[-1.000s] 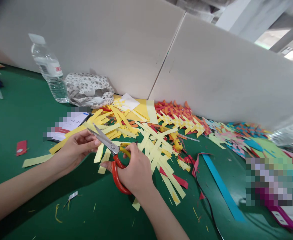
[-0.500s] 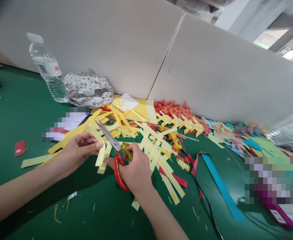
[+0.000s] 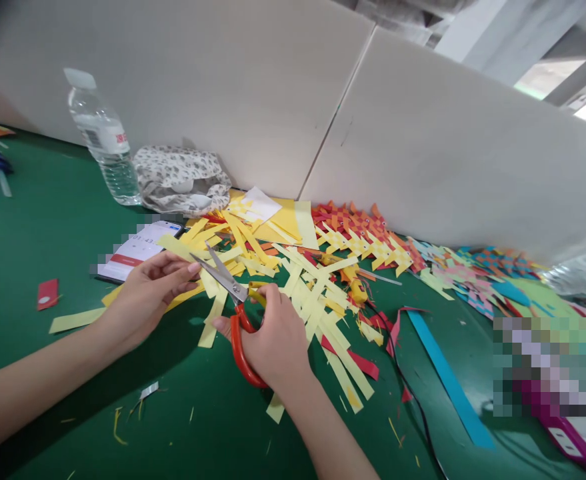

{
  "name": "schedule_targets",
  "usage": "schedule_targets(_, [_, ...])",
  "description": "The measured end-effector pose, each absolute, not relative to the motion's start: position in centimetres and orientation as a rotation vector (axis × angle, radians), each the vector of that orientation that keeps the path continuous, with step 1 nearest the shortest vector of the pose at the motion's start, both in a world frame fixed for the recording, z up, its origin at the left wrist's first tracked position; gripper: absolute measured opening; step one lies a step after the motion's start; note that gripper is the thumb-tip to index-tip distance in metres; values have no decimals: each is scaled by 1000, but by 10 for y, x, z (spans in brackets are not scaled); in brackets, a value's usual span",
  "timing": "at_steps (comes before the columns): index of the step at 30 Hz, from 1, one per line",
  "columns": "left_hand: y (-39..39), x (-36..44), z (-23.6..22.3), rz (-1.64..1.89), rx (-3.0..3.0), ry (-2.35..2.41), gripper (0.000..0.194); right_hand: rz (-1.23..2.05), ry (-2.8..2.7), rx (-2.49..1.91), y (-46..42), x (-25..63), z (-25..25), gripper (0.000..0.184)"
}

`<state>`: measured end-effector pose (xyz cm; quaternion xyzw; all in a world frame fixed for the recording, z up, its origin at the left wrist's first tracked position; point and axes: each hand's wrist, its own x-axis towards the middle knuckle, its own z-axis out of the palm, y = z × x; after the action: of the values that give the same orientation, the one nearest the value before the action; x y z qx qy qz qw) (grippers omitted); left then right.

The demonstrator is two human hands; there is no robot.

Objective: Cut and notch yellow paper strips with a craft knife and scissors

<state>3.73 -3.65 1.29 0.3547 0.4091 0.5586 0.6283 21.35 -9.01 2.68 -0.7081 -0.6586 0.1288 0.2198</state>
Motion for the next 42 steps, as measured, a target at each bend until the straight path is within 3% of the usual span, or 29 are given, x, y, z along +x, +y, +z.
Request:
schedule_targets(16, [-35,37,12,1394,835,970,19,531,-1855,-1929,-91,213,28,42])
schedule_targets(42, [-36,37,14,1396,775,941,18,456,-1813,-1863,-91,214,28,48])
